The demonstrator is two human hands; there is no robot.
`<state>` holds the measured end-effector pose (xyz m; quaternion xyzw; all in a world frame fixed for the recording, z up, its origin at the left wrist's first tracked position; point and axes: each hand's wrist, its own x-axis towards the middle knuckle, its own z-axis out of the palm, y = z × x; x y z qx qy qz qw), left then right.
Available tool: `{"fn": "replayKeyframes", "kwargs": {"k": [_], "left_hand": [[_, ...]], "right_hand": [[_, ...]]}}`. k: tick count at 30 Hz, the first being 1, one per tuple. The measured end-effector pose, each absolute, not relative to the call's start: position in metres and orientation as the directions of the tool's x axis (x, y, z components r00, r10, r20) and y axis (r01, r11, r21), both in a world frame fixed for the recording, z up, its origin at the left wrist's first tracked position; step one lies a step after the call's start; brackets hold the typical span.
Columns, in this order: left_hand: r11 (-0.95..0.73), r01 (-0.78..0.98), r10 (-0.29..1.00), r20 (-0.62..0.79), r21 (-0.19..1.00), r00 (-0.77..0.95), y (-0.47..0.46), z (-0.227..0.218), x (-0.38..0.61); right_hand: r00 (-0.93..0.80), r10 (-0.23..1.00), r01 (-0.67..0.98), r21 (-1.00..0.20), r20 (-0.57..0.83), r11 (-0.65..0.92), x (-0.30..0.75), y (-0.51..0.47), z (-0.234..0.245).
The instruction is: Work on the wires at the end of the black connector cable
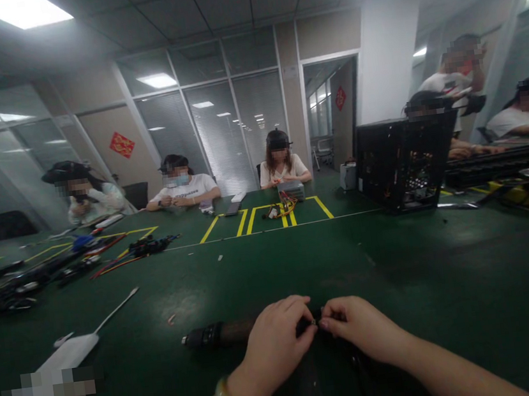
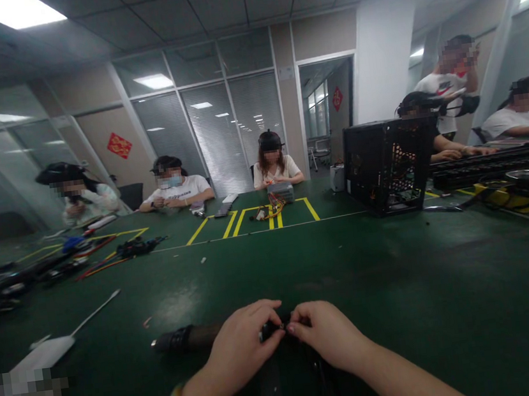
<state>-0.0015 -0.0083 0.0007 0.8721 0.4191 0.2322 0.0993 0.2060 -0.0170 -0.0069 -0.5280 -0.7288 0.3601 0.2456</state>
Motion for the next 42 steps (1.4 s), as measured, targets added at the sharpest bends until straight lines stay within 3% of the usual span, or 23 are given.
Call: {"fn": "replayKeyframes", "kwargs": {"k": [20,42], "left_hand": [[-0.702,0.627,0.712,0.319,0.338,0.625,-0.013,0.01,-0.001],[-0.669,0.669,0.743,0.301,0.324,0.598,-0.013,0.011,0.0]], "right_hand": [[-0.319,0.946,0.681,-0.683,0.047,0.264,0.204,-0.017,-0.008],[-0.316,0.948,0.672,-0.696,0.039,0.253,0.204,-0.017,-0.01]]}}
